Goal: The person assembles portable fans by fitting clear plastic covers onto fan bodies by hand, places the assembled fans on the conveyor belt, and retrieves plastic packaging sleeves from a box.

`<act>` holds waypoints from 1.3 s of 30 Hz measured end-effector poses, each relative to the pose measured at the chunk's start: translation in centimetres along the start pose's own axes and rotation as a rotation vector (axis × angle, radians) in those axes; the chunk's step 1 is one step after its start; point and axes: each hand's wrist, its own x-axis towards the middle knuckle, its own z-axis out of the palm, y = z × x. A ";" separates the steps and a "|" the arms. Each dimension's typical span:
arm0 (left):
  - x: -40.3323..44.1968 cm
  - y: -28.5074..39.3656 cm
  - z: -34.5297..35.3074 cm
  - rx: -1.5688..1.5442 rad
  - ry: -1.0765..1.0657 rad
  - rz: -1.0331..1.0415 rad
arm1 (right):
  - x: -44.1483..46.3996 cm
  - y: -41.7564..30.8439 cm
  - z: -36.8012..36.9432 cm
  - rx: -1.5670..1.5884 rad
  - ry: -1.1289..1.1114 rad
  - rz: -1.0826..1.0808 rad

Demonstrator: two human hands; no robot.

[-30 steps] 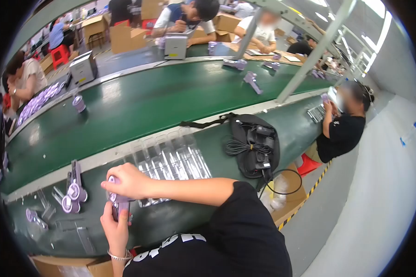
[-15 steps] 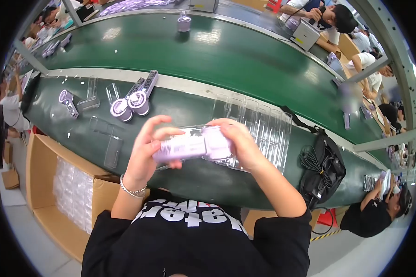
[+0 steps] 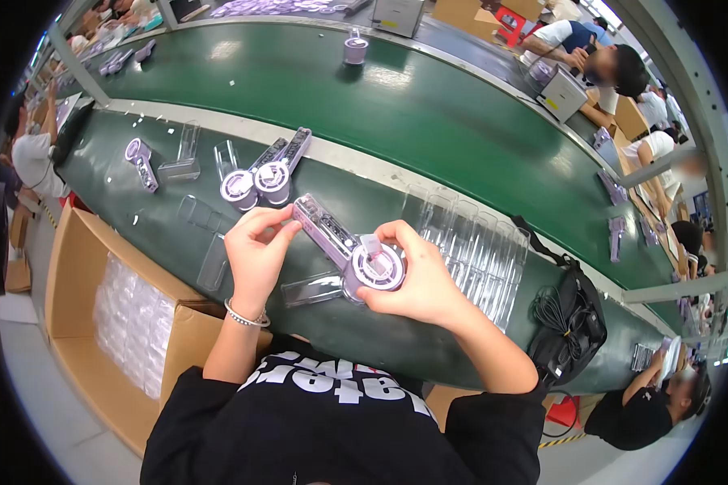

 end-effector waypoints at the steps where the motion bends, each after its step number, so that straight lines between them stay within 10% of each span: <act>1: 0.2 0.1 -0.2 0.027 -0.023 0.012 | 0.3 -0.1 0.1 -0.023 -0.014 -0.006; 12: -1.3 -1.2 -3.0 0.488 -0.567 0.141 | 10.0 1.6 -4.0 -0.145 0.314 -0.030; 15: -3.7 -0.9 -3.5 0.606 -0.837 0.035 | 16.7 4.4 -7.2 -0.406 0.382 0.309; 19: -5.1 -1.7 -2.9 0.789 -0.765 0.123 | 22.9 10.9 -9.5 -0.670 0.546 -0.025; 22: -4.3 -1.4 -3.9 0.638 -0.700 0.003 | 23.6 8.0 -5.0 -0.882 0.461 -0.425; 25: -3.2 -1.5 -4.9 0.426 -0.557 -0.199 | 19.3 1.3 3.7 -0.776 0.050 -0.342; 30: -2.6 -2.2 -5.3 0.173 -0.445 -0.294 | 18.6 0.7 10.1 -0.797 0.166 -0.326; 39: -2.9 -3.5 -5.0 -0.440 -0.509 -0.578 | 13.0 -0.9 0.1 -0.088 0.170 -0.418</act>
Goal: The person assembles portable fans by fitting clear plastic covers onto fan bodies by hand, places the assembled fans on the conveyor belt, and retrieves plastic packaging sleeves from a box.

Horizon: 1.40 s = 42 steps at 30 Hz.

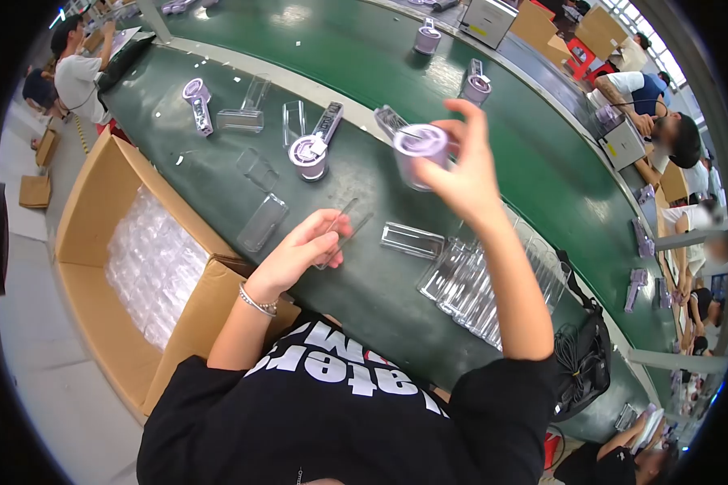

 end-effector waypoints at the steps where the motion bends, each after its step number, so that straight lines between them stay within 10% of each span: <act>1: 0.1 0.0 0.4 -0.070 0.019 0.015 | -1.2 -1.0 -1.4 0.218 -0.018 0.052; 13: 0.3 0.7 3.4 -0.096 -0.395 0.051 | -6.5 -1.8 -7.1 0.706 -0.422 0.101; 20: -0.4 2.8 6.8 0.532 -0.149 0.252 | -8.0 -1.0 -1.7 0.217 -0.226 0.196; 42: 1.0 2.6 7.7 0.740 -0.128 0.383 | -9.4 -0.6 -1.5 0.184 -0.075 0.266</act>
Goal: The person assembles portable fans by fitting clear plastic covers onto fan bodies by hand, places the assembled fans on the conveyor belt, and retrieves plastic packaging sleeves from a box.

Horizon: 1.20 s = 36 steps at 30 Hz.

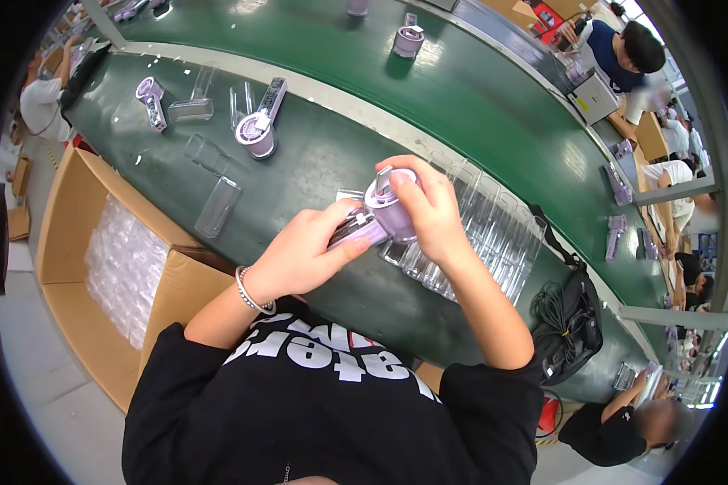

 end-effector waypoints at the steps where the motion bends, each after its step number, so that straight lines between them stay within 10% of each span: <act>1: 0.1 0.2 -0.4 0.000 0.004 0.003 | -0.2 -0.2 0.0 0.073 -0.037 0.023; 4: 0.7 0.3 -1.1 -0.206 -0.217 -0.218 | -0.6 -0.5 -1.2 0.091 -0.118 0.078; 6: 1.3 -1.4 0.3 -0.407 0.089 0.021 | 0.5 -1.6 -2.8 0.075 -0.177 0.066; 10: 2.7 -1.7 -1.1 -0.055 0.601 0.056 | 4.9 -1.0 -7.4 0.149 0.441 -0.073; 14: 0.7 -2.4 -2.1 -0.046 0.532 -0.091 | 10.6 4.6 -14.8 -0.562 0.703 0.142; 18: -0.2 -2.8 -6.9 0.174 0.775 -0.030 | 13.9 12.8 -18.0 -0.486 0.624 0.367; 26: 5.2 -7.7 -25.7 0.619 1.215 -0.293 | 16.3 10.7 -15.4 -0.512 0.266 0.073; 30: 2.4 -19.8 -31.4 0.644 1.053 -0.950 | 12.4 6.9 -12.3 -0.388 0.240 -0.036; 36: -1.4 -23.8 -32.7 0.417 0.898 -0.923 | 6.0 3.2 -12.5 -0.415 0.161 -0.020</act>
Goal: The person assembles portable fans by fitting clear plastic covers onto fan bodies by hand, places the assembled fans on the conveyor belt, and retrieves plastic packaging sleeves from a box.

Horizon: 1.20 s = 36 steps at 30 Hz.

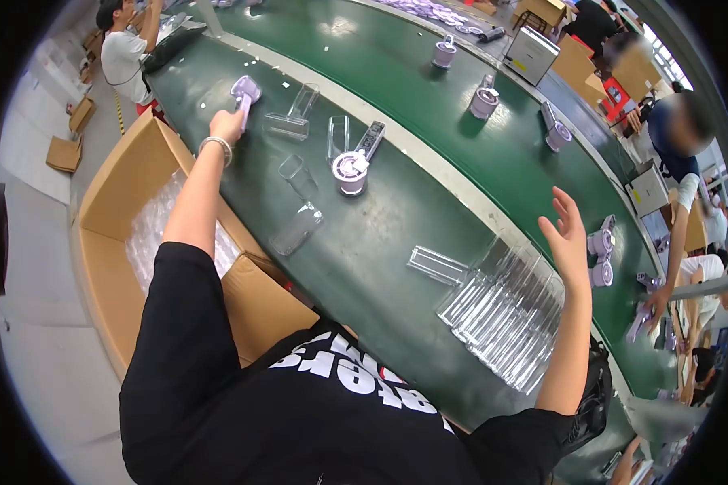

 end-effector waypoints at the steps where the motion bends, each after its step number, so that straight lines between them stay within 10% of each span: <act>1: -0.6 0.8 -0.6 -0.150 0.004 -0.011 | -0.5 -0.4 -0.2 0.000 0.005 0.006; 13: -30.3 19.2 -3.5 -0.394 -0.259 1.463 | -4.1 -10.4 4.5 0.763 -0.140 -0.276; 25: -37.5 18.4 0.1 -0.435 -0.742 1.503 | -8.4 -8.2 0.9 0.643 -0.136 -0.107; 29: -35.5 17.2 4.3 -0.668 -1.177 1.048 | -9.2 -7.4 0.1 0.421 0.092 -0.073; 32: -35.1 14.0 8.0 -0.030 -0.585 1.251 | -9.2 -6.9 -1.0 0.270 0.286 -0.058; 36: -34.5 11.1 10.0 0.032 -0.602 1.336 | -9.7 -4.4 -1.6 0.216 0.309 -0.060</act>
